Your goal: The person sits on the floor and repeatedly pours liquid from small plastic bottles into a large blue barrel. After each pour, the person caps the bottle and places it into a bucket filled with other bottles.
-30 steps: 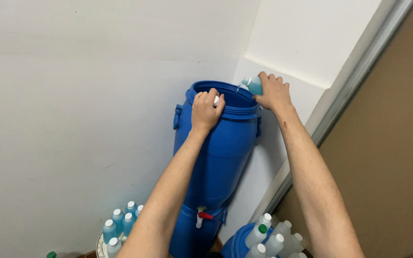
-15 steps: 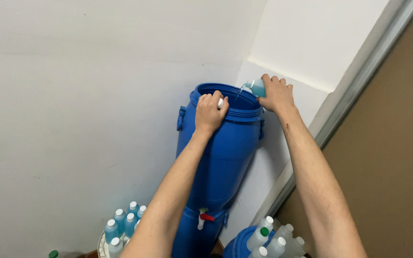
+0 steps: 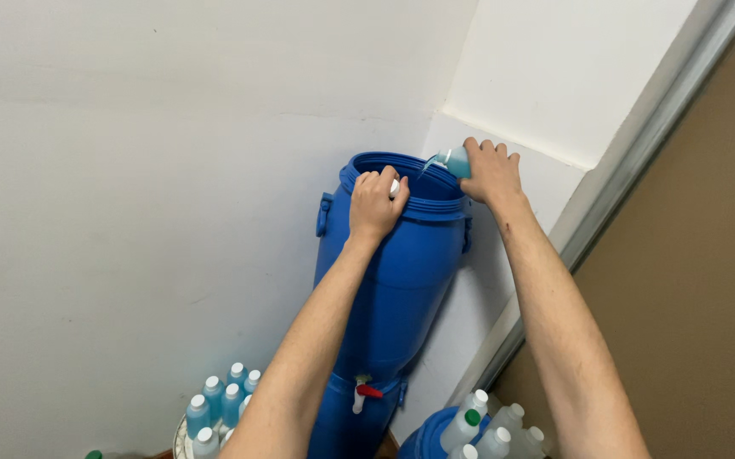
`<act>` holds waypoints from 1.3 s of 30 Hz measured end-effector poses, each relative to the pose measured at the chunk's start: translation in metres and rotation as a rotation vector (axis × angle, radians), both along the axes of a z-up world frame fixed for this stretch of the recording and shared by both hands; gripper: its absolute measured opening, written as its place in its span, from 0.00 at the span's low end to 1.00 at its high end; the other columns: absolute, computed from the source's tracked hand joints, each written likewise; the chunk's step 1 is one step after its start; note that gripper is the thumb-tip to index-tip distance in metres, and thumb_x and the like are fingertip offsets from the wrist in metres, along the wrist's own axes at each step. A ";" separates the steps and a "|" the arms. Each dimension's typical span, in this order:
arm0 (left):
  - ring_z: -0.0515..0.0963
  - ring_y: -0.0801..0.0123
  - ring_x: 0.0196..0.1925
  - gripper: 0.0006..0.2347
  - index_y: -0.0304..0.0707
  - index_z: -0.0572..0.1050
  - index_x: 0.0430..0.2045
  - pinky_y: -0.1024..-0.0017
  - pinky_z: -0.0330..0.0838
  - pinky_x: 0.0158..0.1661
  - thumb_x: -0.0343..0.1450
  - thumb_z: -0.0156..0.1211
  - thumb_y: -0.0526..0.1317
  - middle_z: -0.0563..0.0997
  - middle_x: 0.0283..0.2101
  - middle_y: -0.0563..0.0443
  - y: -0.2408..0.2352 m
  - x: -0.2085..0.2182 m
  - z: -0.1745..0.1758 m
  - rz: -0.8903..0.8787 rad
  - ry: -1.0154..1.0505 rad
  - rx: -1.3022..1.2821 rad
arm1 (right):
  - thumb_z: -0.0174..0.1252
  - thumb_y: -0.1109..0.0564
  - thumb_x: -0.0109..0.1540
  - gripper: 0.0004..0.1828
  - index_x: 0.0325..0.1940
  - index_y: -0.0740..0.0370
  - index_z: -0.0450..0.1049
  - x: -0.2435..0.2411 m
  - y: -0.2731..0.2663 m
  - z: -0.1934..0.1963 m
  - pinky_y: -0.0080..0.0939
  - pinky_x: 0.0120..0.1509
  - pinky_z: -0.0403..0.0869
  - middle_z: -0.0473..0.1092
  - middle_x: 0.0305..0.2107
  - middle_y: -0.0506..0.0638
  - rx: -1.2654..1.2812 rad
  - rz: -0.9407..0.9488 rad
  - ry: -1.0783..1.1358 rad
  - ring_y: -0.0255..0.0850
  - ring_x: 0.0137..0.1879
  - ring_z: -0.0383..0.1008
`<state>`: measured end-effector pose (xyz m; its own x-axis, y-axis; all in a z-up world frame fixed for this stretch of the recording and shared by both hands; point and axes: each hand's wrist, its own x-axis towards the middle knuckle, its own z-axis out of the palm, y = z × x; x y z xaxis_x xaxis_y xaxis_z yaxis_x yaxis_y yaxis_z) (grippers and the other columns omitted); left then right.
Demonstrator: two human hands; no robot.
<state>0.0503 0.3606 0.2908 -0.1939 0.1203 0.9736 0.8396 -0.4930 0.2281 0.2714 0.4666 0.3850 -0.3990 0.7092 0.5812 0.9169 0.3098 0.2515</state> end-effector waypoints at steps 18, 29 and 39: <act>0.79 0.64 0.27 0.11 0.47 0.67 0.24 0.69 0.74 0.50 0.73 0.56 0.47 0.73 0.15 0.50 0.002 0.001 -0.002 -0.010 -0.018 -0.008 | 0.62 0.55 0.56 0.26 0.58 0.55 0.68 -0.009 -0.020 0.009 0.64 0.55 0.67 0.72 0.42 0.59 0.116 -0.012 -0.064 0.59 0.53 0.72; 0.80 0.64 0.28 0.10 0.46 0.68 0.25 0.69 0.74 0.50 0.74 0.56 0.48 0.74 0.16 0.49 0.003 0.000 -0.003 -0.013 -0.004 0.002 | 0.64 0.57 0.55 0.24 0.55 0.54 0.69 -0.013 -0.029 0.008 0.62 0.54 0.66 0.72 0.40 0.57 0.202 -0.028 -0.133 0.57 0.52 0.72; 0.79 0.64 0.27 0.10 0.47 0.67 0.24 0.68 0.74 0.49 0.73 0.56 0.47 0.74 0.15 0.49 0.002 0.000 -0.003 -0.028 -0.008 0.003 | 0.69 0.61 0.53 0.25 0.53 0.54 0.71 -0.011 -0.045 0.007 0.64 0.58 0.66 0.71 0.38 0.57 0.312 0.061 -0.147 0.57 0.50 0.73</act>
